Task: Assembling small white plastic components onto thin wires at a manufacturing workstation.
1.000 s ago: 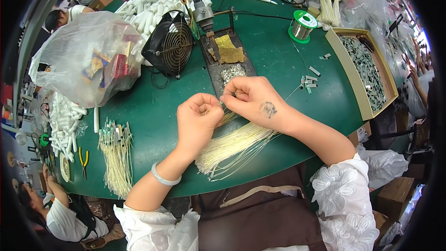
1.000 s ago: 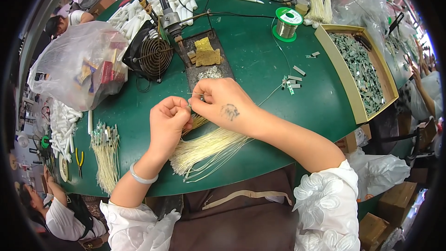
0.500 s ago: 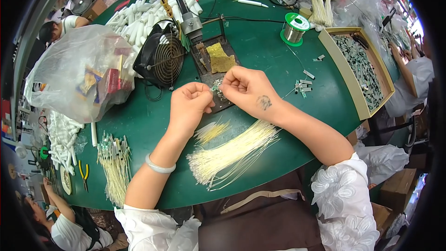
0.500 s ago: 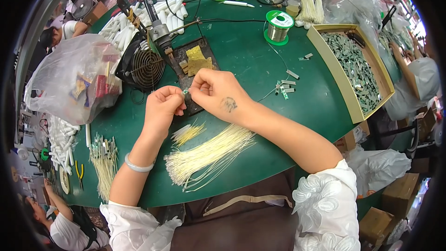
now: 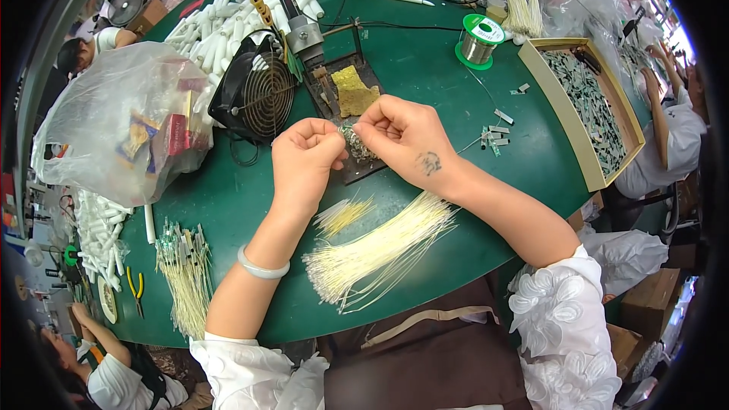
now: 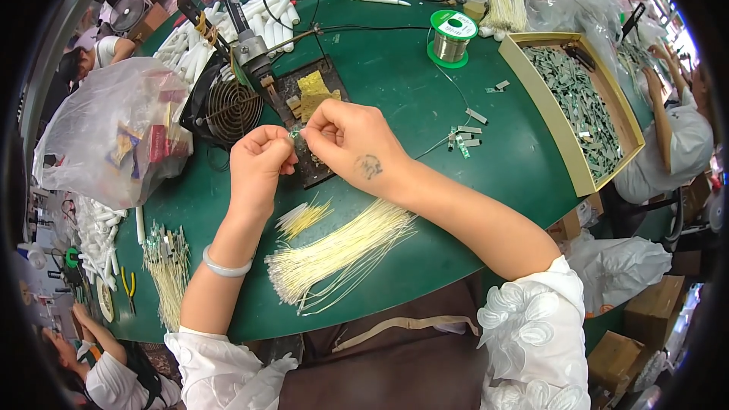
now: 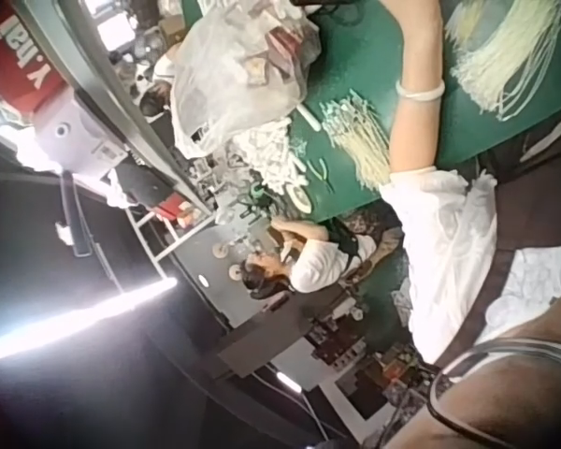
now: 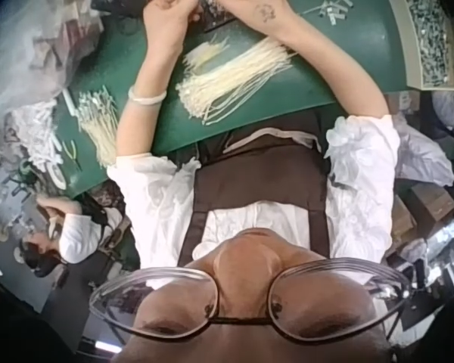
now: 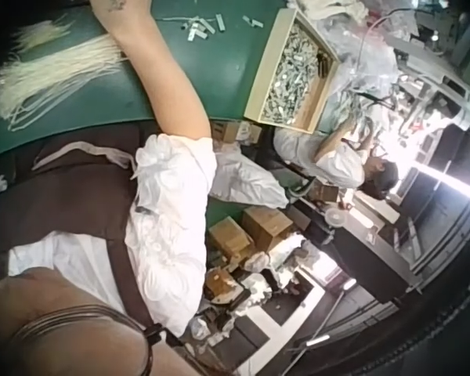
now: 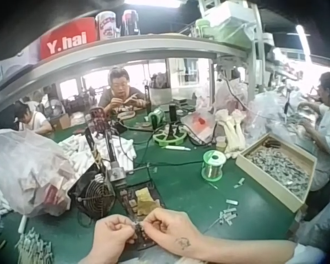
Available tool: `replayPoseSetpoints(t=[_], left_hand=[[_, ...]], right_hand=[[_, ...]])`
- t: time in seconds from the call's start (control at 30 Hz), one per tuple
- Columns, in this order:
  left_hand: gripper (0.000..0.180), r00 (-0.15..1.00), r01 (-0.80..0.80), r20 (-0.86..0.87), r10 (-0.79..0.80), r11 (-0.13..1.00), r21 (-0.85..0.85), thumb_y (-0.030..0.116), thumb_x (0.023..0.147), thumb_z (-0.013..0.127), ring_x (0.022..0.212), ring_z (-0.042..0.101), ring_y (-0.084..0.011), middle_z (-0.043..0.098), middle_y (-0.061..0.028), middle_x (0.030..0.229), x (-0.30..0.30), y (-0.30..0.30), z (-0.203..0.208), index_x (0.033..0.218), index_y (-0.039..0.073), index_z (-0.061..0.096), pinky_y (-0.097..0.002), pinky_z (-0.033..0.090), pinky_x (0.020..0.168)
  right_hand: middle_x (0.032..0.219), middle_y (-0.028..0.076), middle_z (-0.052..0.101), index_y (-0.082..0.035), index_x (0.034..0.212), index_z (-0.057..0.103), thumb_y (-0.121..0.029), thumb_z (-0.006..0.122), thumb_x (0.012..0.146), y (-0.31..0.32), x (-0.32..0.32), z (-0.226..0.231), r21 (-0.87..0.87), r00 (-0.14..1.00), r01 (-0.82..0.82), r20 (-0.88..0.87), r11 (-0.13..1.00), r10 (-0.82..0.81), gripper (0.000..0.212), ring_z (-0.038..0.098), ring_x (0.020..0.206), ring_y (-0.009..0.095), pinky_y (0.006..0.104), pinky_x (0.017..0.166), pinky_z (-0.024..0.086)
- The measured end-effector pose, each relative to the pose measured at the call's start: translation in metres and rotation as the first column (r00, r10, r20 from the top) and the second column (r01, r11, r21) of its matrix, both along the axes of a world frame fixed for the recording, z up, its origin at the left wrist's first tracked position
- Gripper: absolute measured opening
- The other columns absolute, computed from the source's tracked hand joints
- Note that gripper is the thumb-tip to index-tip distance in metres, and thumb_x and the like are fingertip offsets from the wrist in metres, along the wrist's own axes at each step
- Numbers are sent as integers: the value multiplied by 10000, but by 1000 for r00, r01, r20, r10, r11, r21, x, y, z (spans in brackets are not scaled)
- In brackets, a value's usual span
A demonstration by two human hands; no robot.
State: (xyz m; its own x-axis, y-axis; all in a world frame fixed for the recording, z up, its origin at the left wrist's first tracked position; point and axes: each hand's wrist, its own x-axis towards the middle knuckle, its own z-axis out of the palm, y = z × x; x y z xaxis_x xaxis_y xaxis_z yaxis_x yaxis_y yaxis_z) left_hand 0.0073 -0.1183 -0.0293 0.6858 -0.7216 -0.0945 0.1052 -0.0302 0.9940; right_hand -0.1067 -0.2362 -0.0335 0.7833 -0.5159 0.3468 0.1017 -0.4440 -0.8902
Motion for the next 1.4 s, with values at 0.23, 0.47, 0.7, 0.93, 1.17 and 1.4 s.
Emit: replayPoseSetpoints(t=[0.23, 0.47, 0.7, 0.93, 1.17, 1.4], left_hand=[[62, 1000, -20, 8, 20, 999, -33, 5, 769, 597, 586, 567, -76, 598, -14, 696, -1, -1, 1, 825, -20, 590, -206, 453, 523], [64, 1000, -17, 4, 17, 999, -31, 6, 770, 596, 584, 571, -78, 601, -17, 694, -1, 2, 1, 828, -20, 589, -204, 452, 520], [90, 999, -12, -33, 12, 1000, 0, 13, 777, 591, 590, 570, -79, 602, -20, 701, 4, 5, -4, 860, -21, 586, -202, 450, 528], [99, 997, -13, -82, 13, 1000, -8, 16, 782, 594, 597, 567, -79, 608, -25, 721, 5, 1, -5, 874, -21, 593, -198, 449, 532], [95, 995, -21, -101, 17, 999, -35, 24, 784, 603, 586, 563, -79, 611, -30, 712, 5, -1, -5, 872, -12, 598, -193, 447, 530], [92, 993, -17, -114, 12, 999, -36, 28, 783, 604, 579, 562, -79, 611, -29, 704, 5, 1, -4, 869, -6, 602, -194, 447, 529]], right_hand=[[682, 69, 603, 18, 799, 587, -110, 653, 820, 1, 0, 3, 37, 1000, 10, -19, 999, -9, 146, 528, 567, 89, 251, 527, 442], [642, 3, 548, 11, 793, 587, -81, 647, 825, -1, -2, 2, 31, 1000, -4, -10, 999, 4, 115, 452, 547, 40, 212, 491, 378], [636, -44, 517, 10, 803, 587, -64, 638, 839, 0, -1, -1, 15, 1000, -26, -10, 1000, 26, 97, 406, 549, -1, 182, 475, 339], [639, -37, 528, 6, 817, 595, -70, 638, 852, 1, 0, 0, 18, 1000, -18, 9, 1000, 18, 94, 414, 551, 2, 186, 480, 347], [670, 6, 567, 13, 819, 598, -79, 639, 846, 1, 1, -2, 40, 1000, -8, 18, 999, 7, 104, 466, 571, 38, 209, 507, 390], [679, -36, 548, 8, 834, 603, -70, 636, 863, 2, 1, -2, 17, 1000, -10, 26, 1000, 9, 90, 422, 575, -1, 181, 492, 355]])
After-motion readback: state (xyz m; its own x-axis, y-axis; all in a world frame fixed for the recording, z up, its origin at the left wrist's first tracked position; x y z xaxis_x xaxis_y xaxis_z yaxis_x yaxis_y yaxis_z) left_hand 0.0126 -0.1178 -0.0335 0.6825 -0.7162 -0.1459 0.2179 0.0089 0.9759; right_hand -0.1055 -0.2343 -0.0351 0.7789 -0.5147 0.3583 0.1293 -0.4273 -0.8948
